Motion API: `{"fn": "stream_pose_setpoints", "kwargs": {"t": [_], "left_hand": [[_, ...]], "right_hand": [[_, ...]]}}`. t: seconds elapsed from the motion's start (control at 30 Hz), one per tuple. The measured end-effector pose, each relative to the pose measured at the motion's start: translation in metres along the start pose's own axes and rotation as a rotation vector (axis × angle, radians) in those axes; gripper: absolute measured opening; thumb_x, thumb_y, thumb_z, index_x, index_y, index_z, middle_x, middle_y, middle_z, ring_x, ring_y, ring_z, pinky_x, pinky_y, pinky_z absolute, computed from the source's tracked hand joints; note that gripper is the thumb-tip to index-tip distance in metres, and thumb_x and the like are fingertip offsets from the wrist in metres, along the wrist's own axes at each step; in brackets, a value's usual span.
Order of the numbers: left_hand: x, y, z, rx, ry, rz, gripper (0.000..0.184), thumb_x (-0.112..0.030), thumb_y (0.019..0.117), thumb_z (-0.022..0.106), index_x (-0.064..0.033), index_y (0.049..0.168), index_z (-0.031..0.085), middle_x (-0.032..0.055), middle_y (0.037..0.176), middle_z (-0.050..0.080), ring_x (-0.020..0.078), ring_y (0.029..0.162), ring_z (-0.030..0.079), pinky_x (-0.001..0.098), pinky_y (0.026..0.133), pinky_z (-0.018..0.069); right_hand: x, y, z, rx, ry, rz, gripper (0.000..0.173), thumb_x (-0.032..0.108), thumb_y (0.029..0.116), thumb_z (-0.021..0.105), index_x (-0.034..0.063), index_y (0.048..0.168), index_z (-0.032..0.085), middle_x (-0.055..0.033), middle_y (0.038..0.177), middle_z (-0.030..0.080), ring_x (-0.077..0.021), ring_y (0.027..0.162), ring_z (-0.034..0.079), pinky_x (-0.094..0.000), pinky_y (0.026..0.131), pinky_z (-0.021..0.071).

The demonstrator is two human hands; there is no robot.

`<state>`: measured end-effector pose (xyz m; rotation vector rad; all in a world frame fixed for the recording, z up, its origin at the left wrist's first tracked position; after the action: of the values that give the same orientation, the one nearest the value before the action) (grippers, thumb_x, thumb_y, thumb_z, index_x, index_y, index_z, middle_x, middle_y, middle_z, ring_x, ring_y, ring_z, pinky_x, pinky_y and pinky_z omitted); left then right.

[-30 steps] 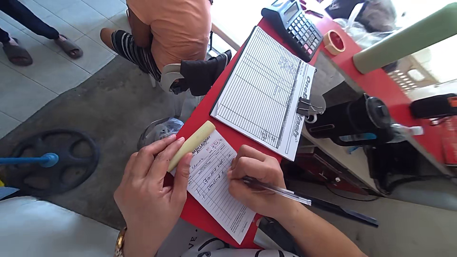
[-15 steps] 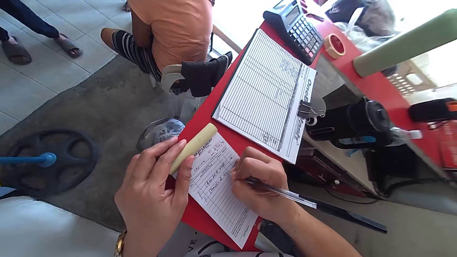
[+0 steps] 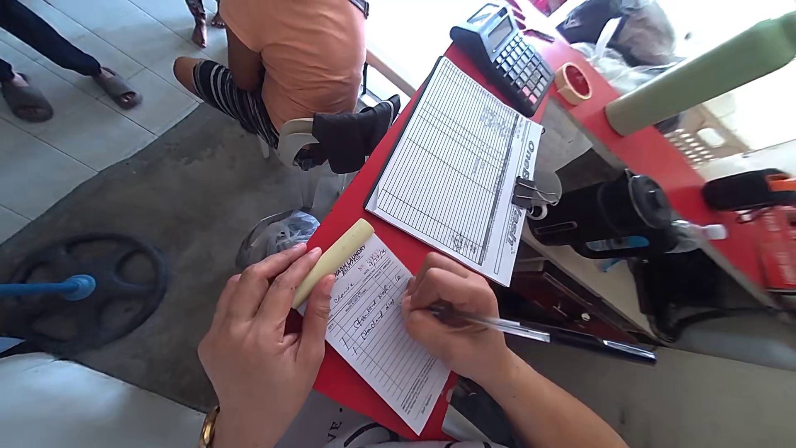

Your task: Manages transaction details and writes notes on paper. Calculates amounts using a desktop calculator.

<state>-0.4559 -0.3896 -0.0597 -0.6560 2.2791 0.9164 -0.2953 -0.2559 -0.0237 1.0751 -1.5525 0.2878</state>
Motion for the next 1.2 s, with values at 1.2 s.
{"fn": "stream_pose_setpoints", "kwargs": {"t": [1.2], "left_hand": [[-0.002,0.001,0.0,-0.013,0.006,0.015,0.036,-0.042,0.1018,0.059,-0.0159,0.115,0.078,0.0086,0.121,0.072,0.0188,0.106,0.066,0.0332,0.082,0.0513]], "right_hand": [[-0.006,-0.003,-0.009,-0.197,0.042,0.149,0.013,-0.004,0.0858,0.062,0.0042,0.077,0.06,-0.0005,0.077,0.057,-0.0016,0.058,0.057,-0.0145,0.047,0.0508]]}}
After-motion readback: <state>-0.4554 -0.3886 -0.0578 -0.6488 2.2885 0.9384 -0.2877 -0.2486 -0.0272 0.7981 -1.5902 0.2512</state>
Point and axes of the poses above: each hand's wrist, its own y-axis towards the middle knuckle, its own z-axis out of the palm, x = y × z, the point moved 5 cm from there along y, towards the middle knuckle
